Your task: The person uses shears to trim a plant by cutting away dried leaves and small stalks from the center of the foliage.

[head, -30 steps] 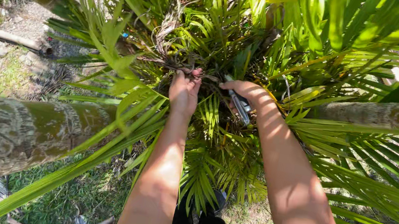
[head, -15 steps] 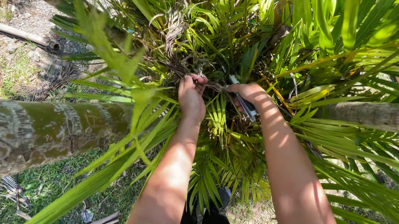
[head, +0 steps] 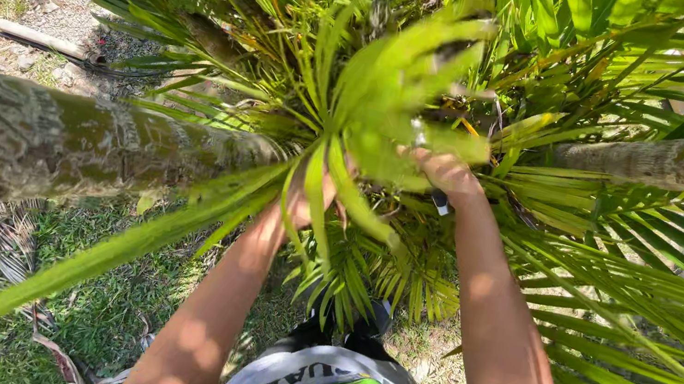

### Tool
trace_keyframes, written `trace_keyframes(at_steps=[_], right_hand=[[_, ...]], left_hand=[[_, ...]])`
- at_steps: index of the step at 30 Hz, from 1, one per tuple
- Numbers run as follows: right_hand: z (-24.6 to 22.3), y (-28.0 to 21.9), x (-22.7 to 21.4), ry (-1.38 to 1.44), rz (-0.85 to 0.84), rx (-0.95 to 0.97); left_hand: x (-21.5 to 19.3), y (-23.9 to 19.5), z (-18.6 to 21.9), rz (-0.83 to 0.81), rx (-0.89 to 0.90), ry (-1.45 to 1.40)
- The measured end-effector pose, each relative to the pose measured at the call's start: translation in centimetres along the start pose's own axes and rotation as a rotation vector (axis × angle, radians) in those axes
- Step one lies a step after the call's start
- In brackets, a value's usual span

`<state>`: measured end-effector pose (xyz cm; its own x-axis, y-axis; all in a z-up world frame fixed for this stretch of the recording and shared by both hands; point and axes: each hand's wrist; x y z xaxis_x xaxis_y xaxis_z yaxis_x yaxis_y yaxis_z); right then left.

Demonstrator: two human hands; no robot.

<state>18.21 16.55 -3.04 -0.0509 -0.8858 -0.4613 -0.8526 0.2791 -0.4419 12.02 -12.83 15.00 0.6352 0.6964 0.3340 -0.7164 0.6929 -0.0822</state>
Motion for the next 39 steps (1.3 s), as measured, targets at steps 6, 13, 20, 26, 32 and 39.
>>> trace_keyframes(at_steps=[6, 13, 20, 26, 32, 39], right_hand=[[1.5, -1.5, 0.6, 0.474, 0.036, 0.116], [-2.9, -6.4, 0.5, 0.222, 0.141, 0.136], [-9.8, -12.5, 1.3, 0.673, 0.442, 0.074], [-19.5, -19.4, -0.5, 0.964, 0.596, -0.887], [-29.6, -29.4, -2.5, 0.832, 0.757, -1.049], [-34.4, -33.0, -2.9, 0.574, 0.688, -0.919]], left_hand=[[-7.1, -13.0, 3.7, 0.045, -0.439, 0.916], [-19.9, -30.0, 4.7, 0.691, -1.063, 0.987], [-27.3, -36.1, 1.3, 0.754, -1.320, 1.237], [-12.6, -15.7, -0.2, 0.073, -0.352, 0.836], [0.8, 4.5, 3.8, 0.197, -0.145, 1.012], [7.7, 1.9, 1.6, -0.076, -0.057, 0.609]])
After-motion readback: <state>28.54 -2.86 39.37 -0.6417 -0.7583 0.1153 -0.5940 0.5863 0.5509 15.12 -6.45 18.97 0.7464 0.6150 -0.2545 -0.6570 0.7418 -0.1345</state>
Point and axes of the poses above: each hand's wrist, its own y-axis towards the middle knuckle, its own x-axis out of the palm, z = x × y, and after that the axes turned 8 degrees about -y, right-handed
